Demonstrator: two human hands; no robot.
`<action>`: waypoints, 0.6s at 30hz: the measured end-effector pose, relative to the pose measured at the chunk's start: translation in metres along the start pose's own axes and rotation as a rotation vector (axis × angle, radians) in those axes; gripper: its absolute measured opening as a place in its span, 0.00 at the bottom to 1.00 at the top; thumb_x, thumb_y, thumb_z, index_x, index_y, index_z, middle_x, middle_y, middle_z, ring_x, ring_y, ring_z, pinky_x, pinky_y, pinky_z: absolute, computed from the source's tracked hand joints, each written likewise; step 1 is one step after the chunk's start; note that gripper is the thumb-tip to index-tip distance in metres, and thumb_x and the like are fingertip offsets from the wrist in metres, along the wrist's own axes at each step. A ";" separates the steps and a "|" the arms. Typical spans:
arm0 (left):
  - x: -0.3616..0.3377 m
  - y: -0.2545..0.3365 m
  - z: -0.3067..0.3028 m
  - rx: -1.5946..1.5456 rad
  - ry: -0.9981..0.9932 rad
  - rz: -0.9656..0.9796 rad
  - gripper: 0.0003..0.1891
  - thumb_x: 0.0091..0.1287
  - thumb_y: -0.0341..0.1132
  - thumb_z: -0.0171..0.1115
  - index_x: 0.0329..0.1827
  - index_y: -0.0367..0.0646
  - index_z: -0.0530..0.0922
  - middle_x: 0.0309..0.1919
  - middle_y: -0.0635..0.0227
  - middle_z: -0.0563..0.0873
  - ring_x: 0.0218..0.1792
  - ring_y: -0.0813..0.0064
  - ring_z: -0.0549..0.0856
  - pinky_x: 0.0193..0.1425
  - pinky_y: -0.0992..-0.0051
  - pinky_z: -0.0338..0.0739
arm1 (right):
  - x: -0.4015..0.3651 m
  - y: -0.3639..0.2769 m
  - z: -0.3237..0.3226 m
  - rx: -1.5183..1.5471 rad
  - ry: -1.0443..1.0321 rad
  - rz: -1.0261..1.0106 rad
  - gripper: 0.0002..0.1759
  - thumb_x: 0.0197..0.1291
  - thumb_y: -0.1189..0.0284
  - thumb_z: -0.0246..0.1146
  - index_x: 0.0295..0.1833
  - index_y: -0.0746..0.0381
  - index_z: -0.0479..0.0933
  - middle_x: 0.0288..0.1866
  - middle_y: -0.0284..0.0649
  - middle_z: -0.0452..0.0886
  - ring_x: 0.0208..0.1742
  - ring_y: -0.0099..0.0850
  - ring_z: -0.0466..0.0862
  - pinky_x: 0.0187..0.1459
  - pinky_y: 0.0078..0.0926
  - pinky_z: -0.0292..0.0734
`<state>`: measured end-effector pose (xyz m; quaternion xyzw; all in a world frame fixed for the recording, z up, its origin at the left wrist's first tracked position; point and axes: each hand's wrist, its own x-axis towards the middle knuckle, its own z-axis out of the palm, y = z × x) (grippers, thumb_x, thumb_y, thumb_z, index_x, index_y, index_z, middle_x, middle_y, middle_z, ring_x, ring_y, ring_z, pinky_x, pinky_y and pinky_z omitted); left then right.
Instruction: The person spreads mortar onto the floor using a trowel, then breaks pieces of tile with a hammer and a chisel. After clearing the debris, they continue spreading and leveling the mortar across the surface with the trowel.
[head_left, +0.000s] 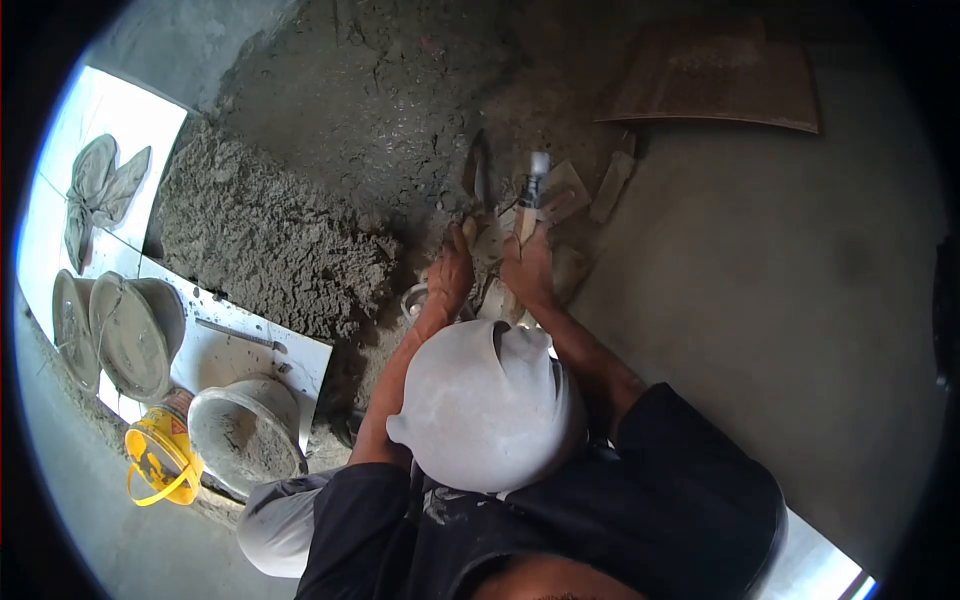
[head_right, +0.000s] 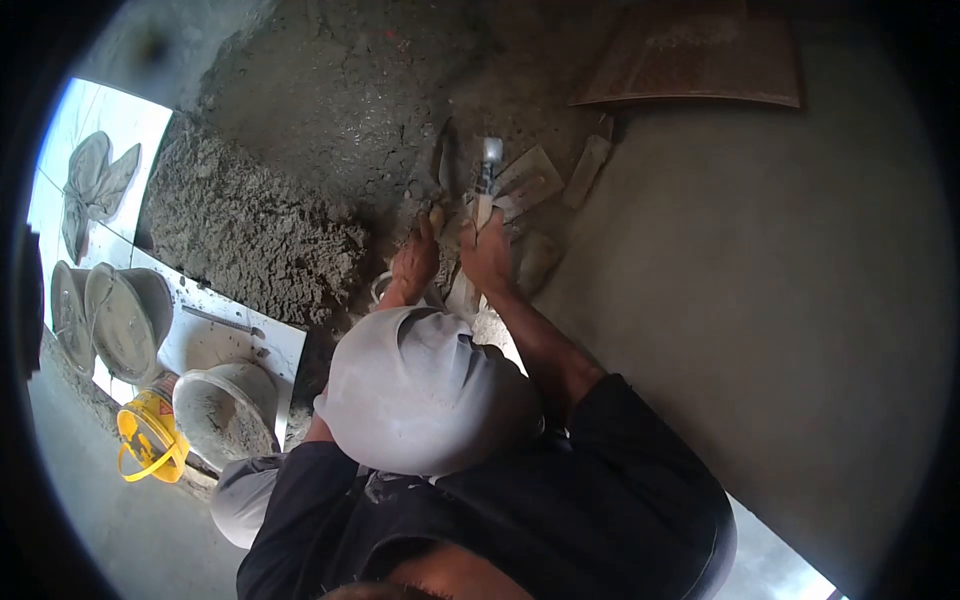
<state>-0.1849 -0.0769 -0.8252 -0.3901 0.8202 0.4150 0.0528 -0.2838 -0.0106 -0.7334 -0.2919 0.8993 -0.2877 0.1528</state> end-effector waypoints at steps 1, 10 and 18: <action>0.001 -0.002 0.002 -0.003 0.002 -0.009 0.30 0.62 0.27 0.47 0.68 0.35 0.52 0.50 0.39 0.76 0.41 0.42 0.82 0.40 0.52 0.78 | -0.003 0.003 0.005 -0.001 -0.009 -0.004 0.20 0.61 0.65 0.54 0.49 0.72 0.62 0.35 0.63 0.78 0.37 0.58 0.81 0.38 0.49 0.75; -0.003 -0.002 0.002 -0.054 -0.061 -0.052 0.23 0.63 0.28 0.45 0.62 0.35 0.56 0.42 0.38 0.79 0.37 0.40 0.82 0.38 0.50 0.77 | 0.005 0.014 0.003 0.330 -0.304 0.507 0.20 0.61 0.66 0.54 0.50 0.71 0.64 0.32 0.58 0.79 0.36 0.54 0.83 0.38 0.46 0.76; 0.007 -0.009 0.004 0.007 -0.038 -0.036 0.28 0.61 0.29 0.47 0.66 0.36 0.54 0.45 0.38 0.79 0.39 0.41 0.83 0.40 0.51 0.77 | 0.030 -0.002 0.005 0.309 -0.289 0.491 0.20 0.59 0.67 0.55 0.51 0.71 0.65 0.35 0.61 0.79 0.43 0.59 0.80 0.45 0.49 0.75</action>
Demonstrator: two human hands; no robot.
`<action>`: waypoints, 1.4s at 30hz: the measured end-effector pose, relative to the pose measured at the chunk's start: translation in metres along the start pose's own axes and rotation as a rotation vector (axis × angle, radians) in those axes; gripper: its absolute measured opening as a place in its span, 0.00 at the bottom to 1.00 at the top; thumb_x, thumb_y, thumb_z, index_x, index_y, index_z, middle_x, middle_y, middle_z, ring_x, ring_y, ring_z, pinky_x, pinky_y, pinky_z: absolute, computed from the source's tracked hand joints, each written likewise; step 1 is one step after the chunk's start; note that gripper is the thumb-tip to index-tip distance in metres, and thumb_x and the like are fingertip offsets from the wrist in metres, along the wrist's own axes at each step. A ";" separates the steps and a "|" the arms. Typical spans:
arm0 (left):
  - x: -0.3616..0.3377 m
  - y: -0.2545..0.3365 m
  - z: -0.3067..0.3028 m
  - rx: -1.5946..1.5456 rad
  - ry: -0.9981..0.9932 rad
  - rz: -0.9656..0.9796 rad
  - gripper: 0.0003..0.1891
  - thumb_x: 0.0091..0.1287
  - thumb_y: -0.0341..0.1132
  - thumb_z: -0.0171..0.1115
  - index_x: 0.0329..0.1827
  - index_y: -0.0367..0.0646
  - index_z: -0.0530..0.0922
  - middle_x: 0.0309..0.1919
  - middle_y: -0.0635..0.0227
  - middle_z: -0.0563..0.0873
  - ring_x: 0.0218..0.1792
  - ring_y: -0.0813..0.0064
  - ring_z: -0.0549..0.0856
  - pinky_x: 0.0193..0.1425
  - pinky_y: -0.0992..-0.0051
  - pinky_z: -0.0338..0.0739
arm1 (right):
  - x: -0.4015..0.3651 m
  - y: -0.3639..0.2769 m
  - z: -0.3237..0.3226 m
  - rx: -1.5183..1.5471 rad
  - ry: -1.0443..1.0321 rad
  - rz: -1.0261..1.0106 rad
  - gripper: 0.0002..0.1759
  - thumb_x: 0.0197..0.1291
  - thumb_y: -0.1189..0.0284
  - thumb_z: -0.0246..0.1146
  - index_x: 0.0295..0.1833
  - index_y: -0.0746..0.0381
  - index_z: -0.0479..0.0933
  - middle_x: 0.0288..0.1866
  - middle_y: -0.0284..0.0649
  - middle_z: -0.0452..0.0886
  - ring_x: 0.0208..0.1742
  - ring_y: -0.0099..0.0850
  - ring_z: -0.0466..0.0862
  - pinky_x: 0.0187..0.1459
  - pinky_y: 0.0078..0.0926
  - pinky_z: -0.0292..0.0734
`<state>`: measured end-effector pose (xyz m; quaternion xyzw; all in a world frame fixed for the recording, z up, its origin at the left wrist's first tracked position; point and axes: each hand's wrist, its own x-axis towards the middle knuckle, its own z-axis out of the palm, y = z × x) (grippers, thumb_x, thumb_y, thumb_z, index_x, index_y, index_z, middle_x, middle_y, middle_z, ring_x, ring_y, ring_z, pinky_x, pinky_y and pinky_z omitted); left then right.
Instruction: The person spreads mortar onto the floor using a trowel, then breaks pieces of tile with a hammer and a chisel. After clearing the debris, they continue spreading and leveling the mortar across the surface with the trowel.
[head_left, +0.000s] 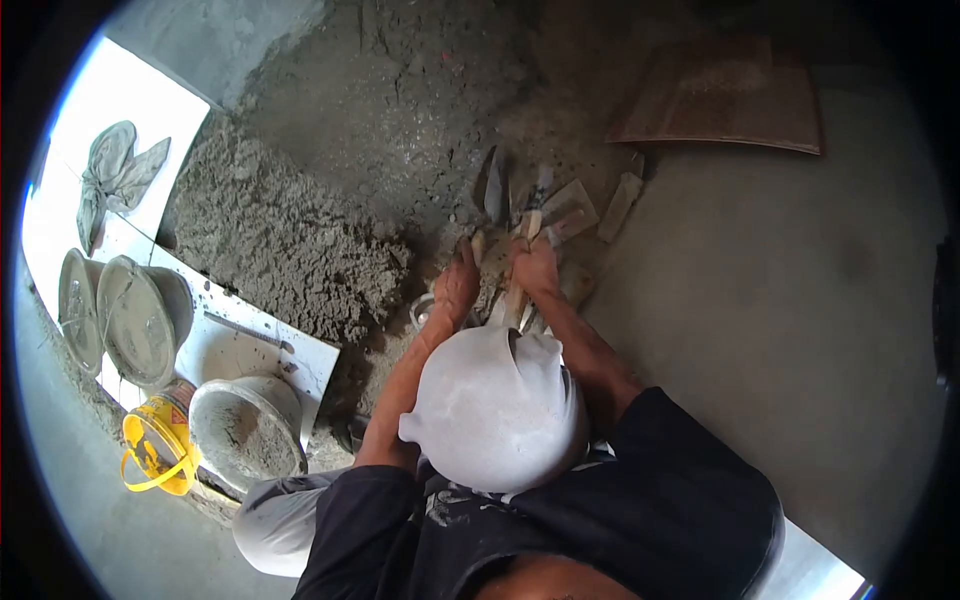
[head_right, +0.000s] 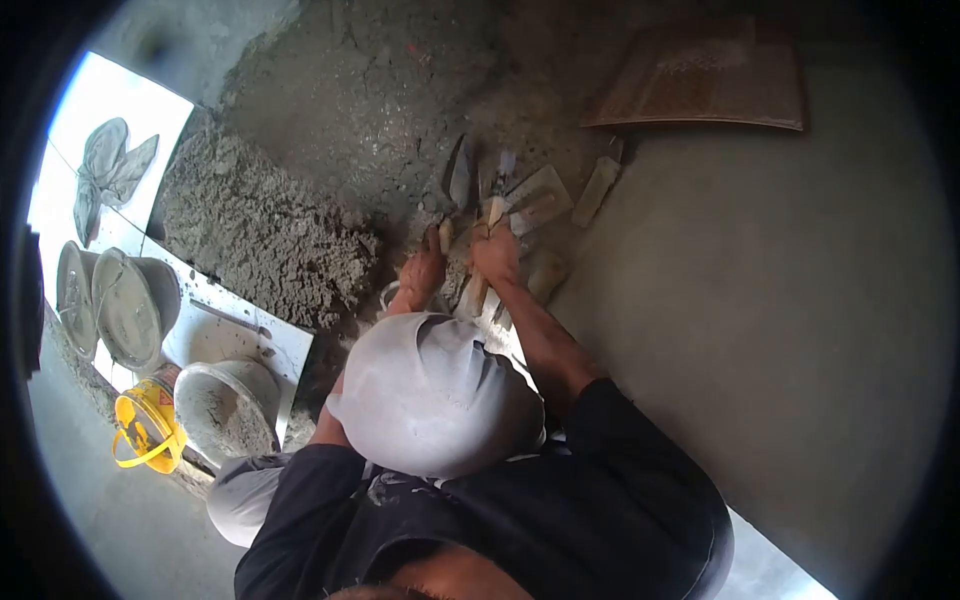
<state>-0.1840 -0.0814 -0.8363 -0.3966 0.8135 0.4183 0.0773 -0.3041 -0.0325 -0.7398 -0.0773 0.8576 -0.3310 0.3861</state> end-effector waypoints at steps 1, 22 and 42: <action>-0.006 -0.001 0.005 -0.006 -0.022 -0.012 0.28 0.61 0.29 0.47 0.66 0.36 0.54 0.45 0.38 0.79 0.39 0.41 0.83 0.40 0.51 0.77 | -0.007 0.007 0.000 -0.008 -0.006 0.024 0.20 0.59 0.67 0.55 0.51 0.71 0.65 0.35 0.61 0.79 0.43 0.59 0.80 0.45 0.49 0.75; -0.007 0.002 0.001 0.081 0.031 0.019 0.31 0.60 0.28 0.50 0.67 0.33 0.53 0.43 0.42 0.80 0.37 0.47 0.84 0.38 0.57 0.80 | 0.030 0.056 0.015 -0.133 0.091 -0.351 0.19 0.62 0.63 0.54 0.48 0.71 0.68 0.34 0.59 0.80 0.39 0.56 0.82 0.40 0.45 0.77; -0.001 -0.034 -0.010 -0.093 0.216 0.189 0.18 0.60 0.36 0.57 0.52 0.40 0.68 0.42 0.52 0.76 0.45 0.47 0.78 0.42 0.52 0.73 | -0.003 0.012 -0.028 0.015 0.021 -0.118 0.15 0.68 0.64 0.51 0.53 0.62 0.62 0.27 0.35 0.72 0.20 0.23 0.73 0.20 0.24 0.69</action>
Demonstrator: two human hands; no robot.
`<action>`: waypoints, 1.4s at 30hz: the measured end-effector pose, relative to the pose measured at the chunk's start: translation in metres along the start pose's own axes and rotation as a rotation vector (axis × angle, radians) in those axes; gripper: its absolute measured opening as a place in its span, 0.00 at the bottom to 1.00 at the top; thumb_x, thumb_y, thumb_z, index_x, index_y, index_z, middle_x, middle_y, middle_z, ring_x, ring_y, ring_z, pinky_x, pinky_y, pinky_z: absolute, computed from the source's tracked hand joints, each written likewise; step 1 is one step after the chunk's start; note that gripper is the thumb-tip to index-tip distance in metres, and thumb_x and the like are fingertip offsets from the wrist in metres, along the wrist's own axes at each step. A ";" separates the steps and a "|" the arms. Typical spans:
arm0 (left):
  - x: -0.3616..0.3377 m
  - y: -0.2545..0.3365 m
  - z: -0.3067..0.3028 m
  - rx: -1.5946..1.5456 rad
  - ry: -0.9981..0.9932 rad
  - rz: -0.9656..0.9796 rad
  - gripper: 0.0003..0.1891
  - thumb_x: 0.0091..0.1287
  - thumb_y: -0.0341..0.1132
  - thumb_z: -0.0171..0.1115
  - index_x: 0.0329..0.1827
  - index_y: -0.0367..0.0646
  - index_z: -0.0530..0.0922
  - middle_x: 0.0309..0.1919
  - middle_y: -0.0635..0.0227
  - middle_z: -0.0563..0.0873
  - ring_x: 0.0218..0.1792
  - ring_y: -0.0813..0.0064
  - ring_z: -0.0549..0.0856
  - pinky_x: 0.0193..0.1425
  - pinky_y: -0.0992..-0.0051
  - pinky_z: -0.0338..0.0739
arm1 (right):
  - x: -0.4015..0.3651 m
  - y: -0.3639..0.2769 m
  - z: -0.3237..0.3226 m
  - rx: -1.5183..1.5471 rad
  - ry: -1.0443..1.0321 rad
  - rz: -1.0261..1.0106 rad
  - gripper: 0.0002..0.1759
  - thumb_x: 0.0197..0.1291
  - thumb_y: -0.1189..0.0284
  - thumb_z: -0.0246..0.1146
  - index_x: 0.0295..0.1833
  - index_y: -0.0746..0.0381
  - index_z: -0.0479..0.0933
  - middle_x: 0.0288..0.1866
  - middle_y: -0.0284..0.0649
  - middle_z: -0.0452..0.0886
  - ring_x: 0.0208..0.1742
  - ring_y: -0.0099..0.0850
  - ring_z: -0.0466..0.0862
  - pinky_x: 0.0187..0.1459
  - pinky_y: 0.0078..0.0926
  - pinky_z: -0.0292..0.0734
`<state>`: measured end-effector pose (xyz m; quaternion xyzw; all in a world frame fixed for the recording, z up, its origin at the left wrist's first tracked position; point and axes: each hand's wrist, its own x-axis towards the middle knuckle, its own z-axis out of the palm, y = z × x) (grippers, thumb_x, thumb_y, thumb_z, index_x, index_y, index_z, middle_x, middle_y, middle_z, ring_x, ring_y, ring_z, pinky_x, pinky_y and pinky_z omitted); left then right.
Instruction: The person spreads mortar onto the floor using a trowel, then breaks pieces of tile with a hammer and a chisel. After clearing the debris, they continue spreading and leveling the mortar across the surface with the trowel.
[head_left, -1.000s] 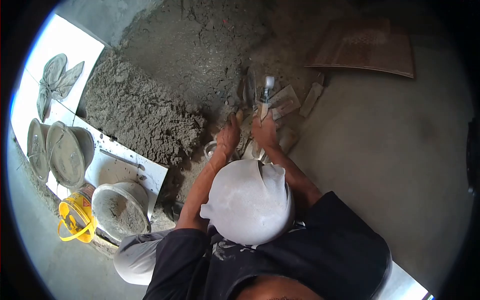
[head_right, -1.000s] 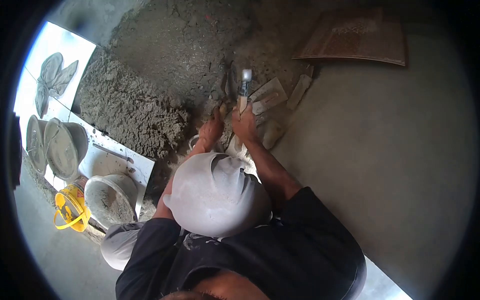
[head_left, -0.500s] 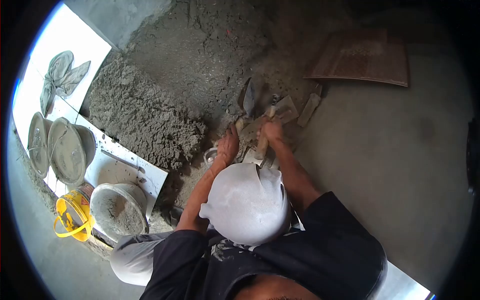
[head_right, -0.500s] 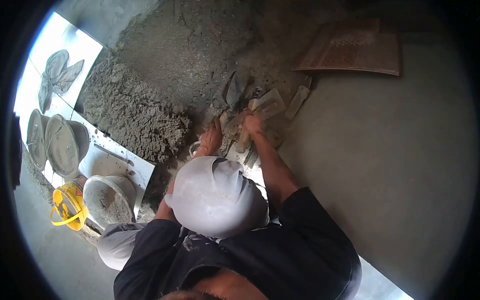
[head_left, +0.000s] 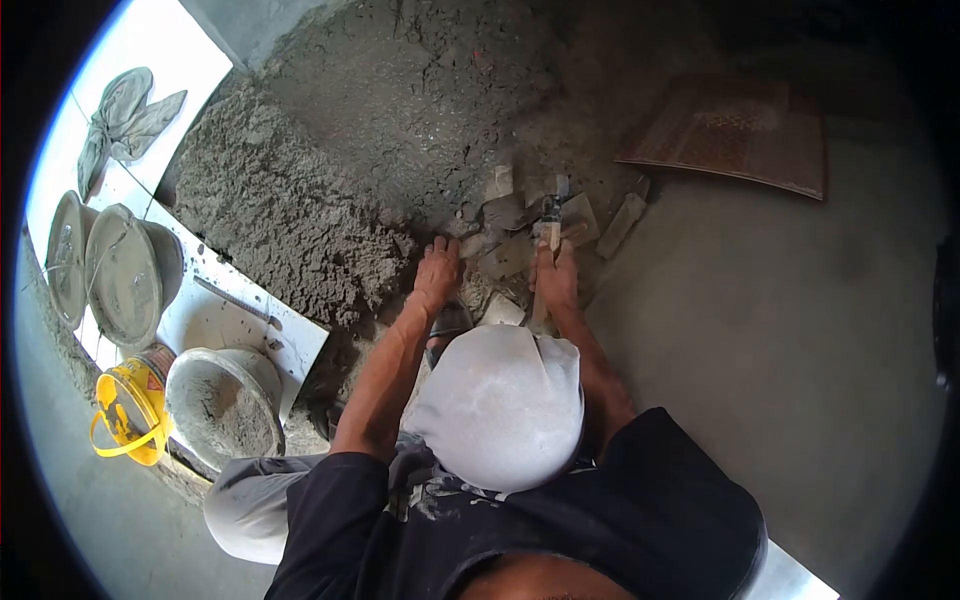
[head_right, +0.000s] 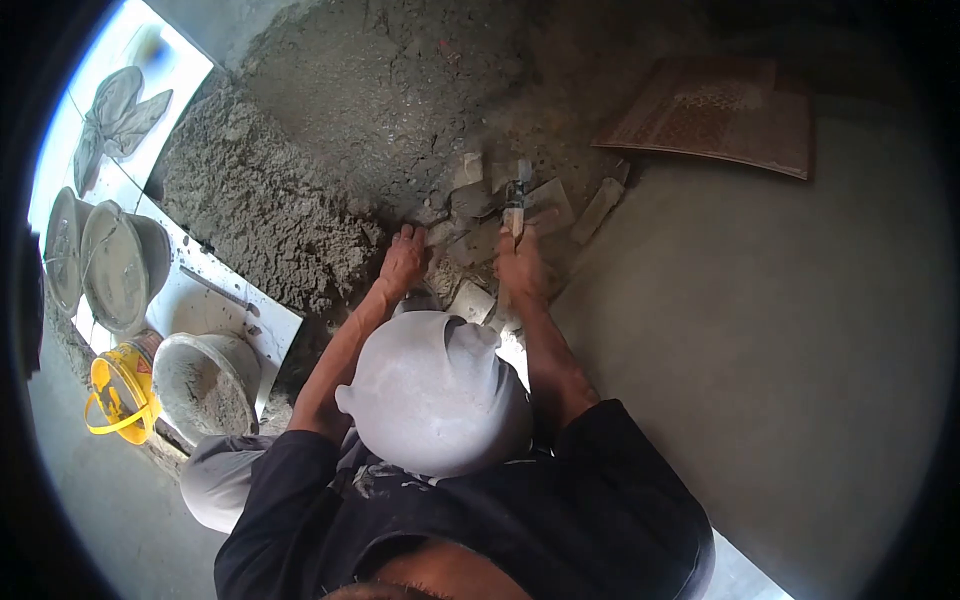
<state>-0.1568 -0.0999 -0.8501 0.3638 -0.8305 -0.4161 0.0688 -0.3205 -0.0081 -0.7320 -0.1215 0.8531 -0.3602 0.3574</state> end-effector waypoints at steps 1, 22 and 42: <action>-0.003 0.005 -0.004 0.133 0.046 -0.002 0.15 0.60 0.35 0.57 0.49 0.41 0.70 0.40 0.55 0.76 0.45 0.51 0.78 0.42 0.55 0.73 | -0.006 -0.006 0.001 -0.006 -0.005 0.011 0.15 0.68 0.64 0.51 0.53 0.62 0.62 0.27 0.35 0.72 0.20 0.23 0.73 0.20 0.24 0.69; -0.008 0.013 0.000 0.339 0.132 -0.038 0.20 0.57 0.31 0.56 0.54 0.38 0.70 0.37 0.56 0.76 0.38 0.57 0.79 0.38 0.62 0.74 | 0.026 0.001 0.045 0.096 -0.137 0.268 0.12 0.68 0.67 0.50 0.44 0.66 0.64 0.24 0.40 0.73 0.18 0.31 0.75 0.18 0.32 0.72; -0.007 0.006 -0.003 0.241 0.118 -0.054 0.25 0.56 0.35 0.62 0.57 0.40 0.69 0.39 0.53 0.76 0.39 0.53 0.79 0.39 0.58 0.74 | 0.025 -0.042 0.032 0.041 -0.233 0.195 0.11 0.62 0.66 0.55 0.45 0.62 0.69 0.23 0.41 0.74 0.15 0.33 0.76 0.18 0.34 0.73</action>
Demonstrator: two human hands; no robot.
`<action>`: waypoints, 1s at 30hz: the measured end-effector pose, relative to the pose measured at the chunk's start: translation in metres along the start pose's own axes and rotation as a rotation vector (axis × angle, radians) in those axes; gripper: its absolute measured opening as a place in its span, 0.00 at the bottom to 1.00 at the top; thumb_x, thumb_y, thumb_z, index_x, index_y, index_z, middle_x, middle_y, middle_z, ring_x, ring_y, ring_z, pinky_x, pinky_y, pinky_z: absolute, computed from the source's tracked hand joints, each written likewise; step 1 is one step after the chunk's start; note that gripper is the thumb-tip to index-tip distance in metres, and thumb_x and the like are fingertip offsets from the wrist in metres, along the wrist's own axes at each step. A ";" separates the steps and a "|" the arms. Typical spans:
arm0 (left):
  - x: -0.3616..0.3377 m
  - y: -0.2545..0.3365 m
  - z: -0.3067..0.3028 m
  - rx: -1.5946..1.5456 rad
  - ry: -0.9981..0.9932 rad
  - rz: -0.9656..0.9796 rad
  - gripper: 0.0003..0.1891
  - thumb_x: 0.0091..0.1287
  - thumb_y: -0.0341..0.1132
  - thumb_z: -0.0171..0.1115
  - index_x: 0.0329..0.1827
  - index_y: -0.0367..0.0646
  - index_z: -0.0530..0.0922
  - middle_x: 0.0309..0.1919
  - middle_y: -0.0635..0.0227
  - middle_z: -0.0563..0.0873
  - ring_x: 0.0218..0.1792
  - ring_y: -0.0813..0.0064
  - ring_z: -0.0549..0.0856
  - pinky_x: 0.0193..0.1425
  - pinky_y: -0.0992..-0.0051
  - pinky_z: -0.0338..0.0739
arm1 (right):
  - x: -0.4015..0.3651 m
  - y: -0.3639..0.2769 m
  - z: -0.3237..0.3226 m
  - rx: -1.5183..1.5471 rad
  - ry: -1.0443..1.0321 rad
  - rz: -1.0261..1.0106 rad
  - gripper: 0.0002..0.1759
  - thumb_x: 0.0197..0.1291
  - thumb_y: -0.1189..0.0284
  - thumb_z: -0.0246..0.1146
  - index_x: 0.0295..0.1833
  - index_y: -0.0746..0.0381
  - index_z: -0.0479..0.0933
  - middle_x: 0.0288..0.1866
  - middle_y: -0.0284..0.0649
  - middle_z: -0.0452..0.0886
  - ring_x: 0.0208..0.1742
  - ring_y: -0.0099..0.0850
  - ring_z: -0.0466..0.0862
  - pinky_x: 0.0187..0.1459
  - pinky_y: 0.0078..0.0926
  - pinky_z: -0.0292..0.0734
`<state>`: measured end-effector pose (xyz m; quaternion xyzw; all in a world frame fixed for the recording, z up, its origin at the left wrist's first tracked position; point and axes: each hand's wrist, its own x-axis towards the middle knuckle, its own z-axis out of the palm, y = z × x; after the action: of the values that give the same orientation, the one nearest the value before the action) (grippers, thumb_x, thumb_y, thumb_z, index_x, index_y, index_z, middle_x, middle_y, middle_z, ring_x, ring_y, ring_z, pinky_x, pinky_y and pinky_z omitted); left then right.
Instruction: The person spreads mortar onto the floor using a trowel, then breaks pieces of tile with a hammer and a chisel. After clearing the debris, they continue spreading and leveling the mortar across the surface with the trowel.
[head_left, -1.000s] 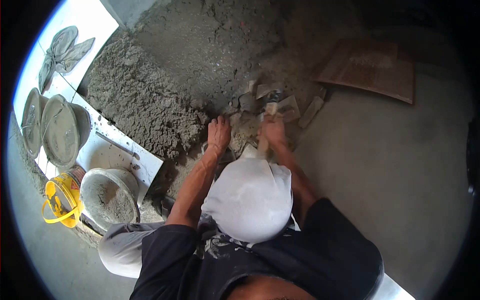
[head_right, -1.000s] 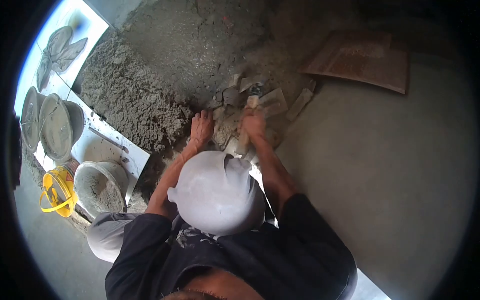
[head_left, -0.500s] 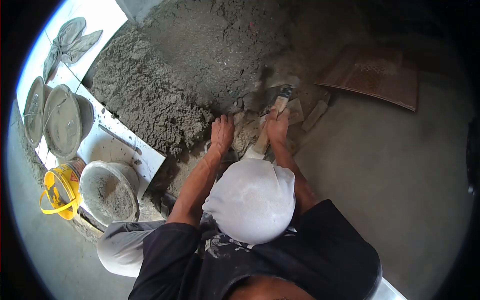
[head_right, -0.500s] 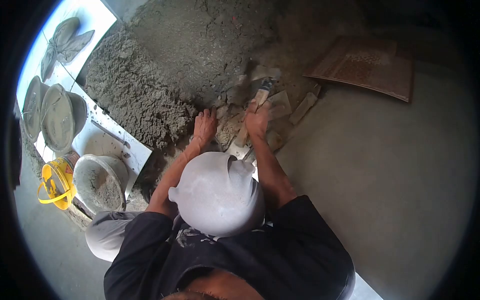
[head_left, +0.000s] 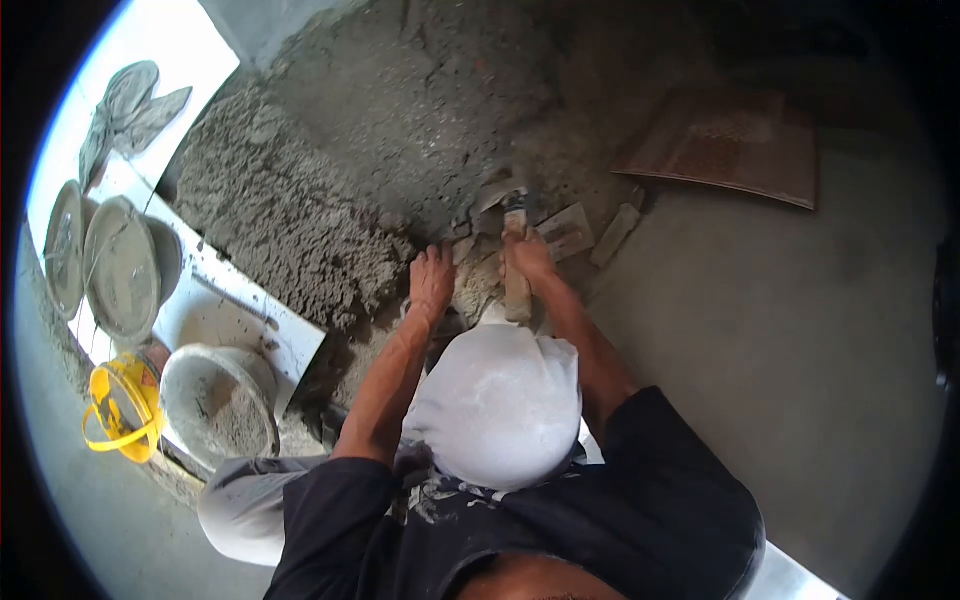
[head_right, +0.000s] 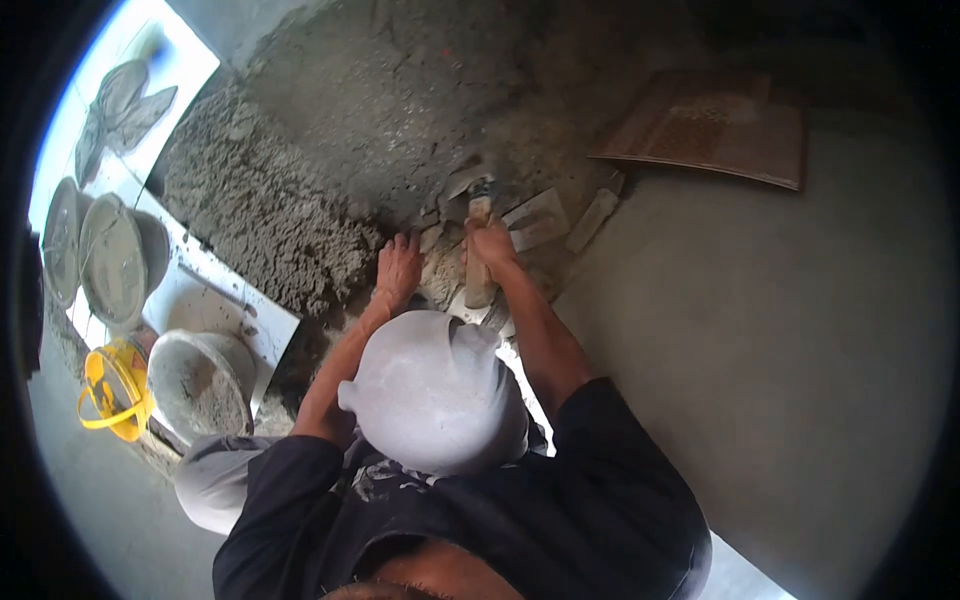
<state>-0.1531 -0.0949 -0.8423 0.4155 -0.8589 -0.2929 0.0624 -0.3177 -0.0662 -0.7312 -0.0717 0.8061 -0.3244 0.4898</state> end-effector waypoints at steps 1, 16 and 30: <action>0.002 0.002 0.000 -0.008 0.006 0.022 0.25 0.56 0.35 0.62 0.57 0.40 0.69 0.39 0.53 0.76 0.39 0.53 0.79 0.39 0.58 0.74 | -0.001 -0.004 -0.001 0.005 0.021 -0.010 0.11 0.62 0.66 0.55 0.45 0.62 0.69 0.23 0.41 0.74 0.15 0.33 0.76 0.18 0.34 0.73; -0.003 0.007 -0.022 -0.226 -0.119 -0.009 0.10 0.60 0.32 0.54 0.40 0.35 0.73 0.39 0.51 0.79 0.42 0.49 0.79 0.44 0.58 0.74 | 0.075 0.025 -0.126 0.340 0.089 -0.031 0.19 0.63 0.56 0.57 0.49 0.61 0.72 0.29 0.39 0.79 0.24 0.29 0.79 0.27 0.31 0.79; -0.009 0.048 -0.086 -1.755 -0.492 -0.450 0.24 0.70 0.43 0.52 0.61 0.32 0.69 0.49 0.60 0.79 0.45 0.72 0.81 0.50 0.74 0.76 | 0.028 -0.007 -0.049 0.000 0.075 -0.165 0.27 0.60 0.52 0.60 0.47 0.67 0.75 0.44 0.38 0.81 0.44 0.30 0.80 0.49 0.31 0.74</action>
<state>-0.1498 -0.1036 -0.7435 0.3025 -0.2193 -0.9208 0.1120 -0.3746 -0.0613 -0.7331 -0.1257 0.8153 -0.3660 0.4307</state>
